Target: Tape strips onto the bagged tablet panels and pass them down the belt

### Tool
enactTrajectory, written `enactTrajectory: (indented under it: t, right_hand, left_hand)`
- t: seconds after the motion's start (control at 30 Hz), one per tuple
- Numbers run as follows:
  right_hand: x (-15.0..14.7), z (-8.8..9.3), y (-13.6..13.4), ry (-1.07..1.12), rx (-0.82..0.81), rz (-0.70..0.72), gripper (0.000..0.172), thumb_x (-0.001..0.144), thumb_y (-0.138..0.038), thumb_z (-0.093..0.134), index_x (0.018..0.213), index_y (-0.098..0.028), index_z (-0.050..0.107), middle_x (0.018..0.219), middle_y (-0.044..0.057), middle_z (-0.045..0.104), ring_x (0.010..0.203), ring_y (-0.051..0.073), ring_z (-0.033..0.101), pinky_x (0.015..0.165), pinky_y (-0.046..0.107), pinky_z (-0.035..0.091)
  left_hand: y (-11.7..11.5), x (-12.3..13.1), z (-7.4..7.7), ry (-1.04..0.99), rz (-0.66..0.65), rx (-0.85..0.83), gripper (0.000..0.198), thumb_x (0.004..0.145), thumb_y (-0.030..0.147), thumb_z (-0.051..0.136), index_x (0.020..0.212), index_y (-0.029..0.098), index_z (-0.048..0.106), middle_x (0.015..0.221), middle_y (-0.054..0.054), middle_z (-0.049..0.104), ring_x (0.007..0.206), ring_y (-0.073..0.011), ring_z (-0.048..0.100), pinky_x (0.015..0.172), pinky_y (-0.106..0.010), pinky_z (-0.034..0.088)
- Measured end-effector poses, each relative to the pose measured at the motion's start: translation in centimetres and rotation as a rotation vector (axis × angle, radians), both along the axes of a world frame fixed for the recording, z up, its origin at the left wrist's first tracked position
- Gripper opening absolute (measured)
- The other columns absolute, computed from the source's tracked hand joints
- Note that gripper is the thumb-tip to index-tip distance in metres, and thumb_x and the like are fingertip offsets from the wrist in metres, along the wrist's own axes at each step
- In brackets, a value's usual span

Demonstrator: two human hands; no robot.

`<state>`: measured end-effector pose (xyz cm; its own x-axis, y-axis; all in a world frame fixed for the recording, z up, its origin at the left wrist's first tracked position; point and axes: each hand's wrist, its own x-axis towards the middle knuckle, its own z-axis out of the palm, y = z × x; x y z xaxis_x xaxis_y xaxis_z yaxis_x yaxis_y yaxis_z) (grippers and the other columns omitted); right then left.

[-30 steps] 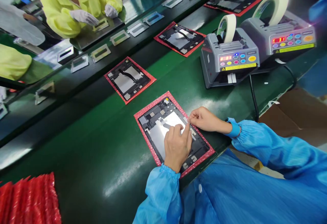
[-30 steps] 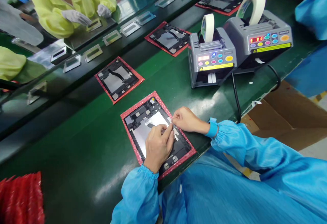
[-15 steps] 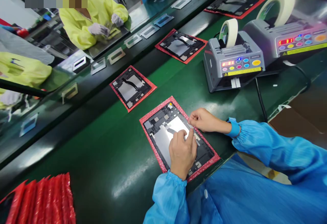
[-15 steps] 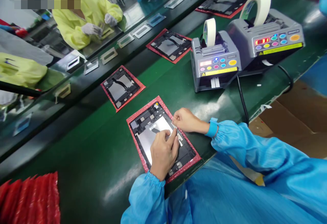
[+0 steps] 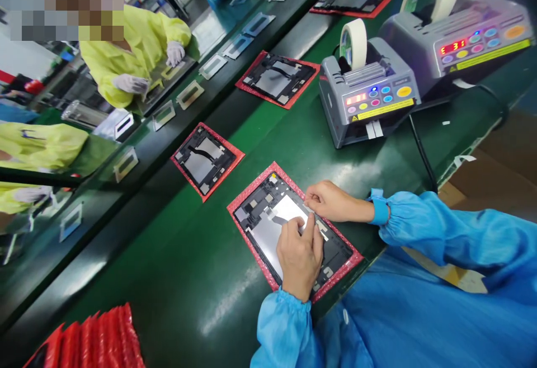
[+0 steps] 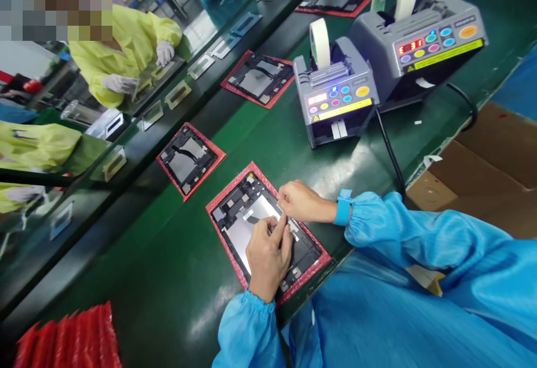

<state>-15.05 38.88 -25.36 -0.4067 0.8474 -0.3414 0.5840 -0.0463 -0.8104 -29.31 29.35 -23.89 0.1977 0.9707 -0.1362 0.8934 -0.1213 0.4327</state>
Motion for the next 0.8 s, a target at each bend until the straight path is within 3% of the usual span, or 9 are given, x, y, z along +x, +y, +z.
enactTrajectory:
  t: [0.13,0.2,0.27,0.43,0.7,0.8]
  right_hand:
    - [0.4,0.3,0.3,0.059,-0.047,-0.048,0.017,0.075,-0.017,0.052,0.062,-0.012,0.061,0.052,0.0,0.057,0.05,0.009,0.048,0.047,0.019,0.031]
    - [0.6,0.3,0.4,0.075,-0.095,-0.067,0.018,0.077,-0.019,0.051,0.063,-0.012,0.061,0.05,0.0,0.056,0.047,0.009,0.048,0.046,0.019,0.032]
    - [0.8,0.2,0.4,0.075,-0.142,-0.073,0.018,0.077,-0.019,0.049,0.065,-0.013,0.06,0.046,-0.002,0.054,0.043,0.009,0.048,0.045,0.02,0.031]
    - [1.0,0.2,0.4,0.082,-0.204,-0.083,0.014,0.076,-0.017,0.048,0.068,-0.014,0.059,0.045,-0.003,0.053,0.039,0.008,0.047,0.044,0.02,0.03]
    - [1.3,0.4,0.2,0.093,-0.193,-0.017,0.018,0.079,-0.018,0.047,0.064,-0.016,0.056,0.045,-0.003,0.052,0.041,0.01,0.048,0.044,0.021,0.03]
    - [1.3,0.0,-0.2,0.09,-0.143,0.009,0.022,0.083,-0.023,0.047,0.064,-0.017,0.057,0.048,-0.002,0.053,0.044,0.011,0.048,0.044,0.023,0.03]
  left_hand:
    - [1.3,-0.2,1.0,-0.258,0.255,-0.247,0.03,0.09,0.037,0.04,0.096,0.021,0.065,0.077,-0.003,0.063,0.063,-0.0121,0.058,0.06,-0.024,0.043]
    - [2.3,-0.1,1.1,-0.384,0.413,-0.414,0.035,0.087,0.045,0.042,0.079,0.018,0.063,0.059,-0.001,0.061,0.05,-0.0111,0.057,0.051,-0.022,0.042]
    - [3.3,0.2,1.0,-0.433,0.49,-0.552,0.04,0.083,0.052,0.046,0.066,0.017,0.057,0.047,0.001,0.057,0.041,-0.0111,0.055,0.045,-0.02,0.041]
    - [4.8,0.3,0.1,-0.45,0.507,-0.743,0.04,0.078,0.05,0.051,0.056,0.017,0.053,0.041,0.0,0.055,0.037,-0.0112,0.055,0.04,-0.019,0.04]
    - [5.5,0.1,-0.6,-0.497,0.588,-0.885,0.041,0.078,0.049,0.049,0.057,0.015,0.055,0.044,-0.003,0.057,0.032,-0.0119,0.051,0.03,-0.019,0.034]
    - [7.0,-2.3,-0.9,-0.506,0.655,-0.877,0.04,0.069,0.051,0.062,0.059,0.012,0.06,0.048,-0.005,0.059,0.036,-0.0139,0.054,0.034,-0.022,0.04]
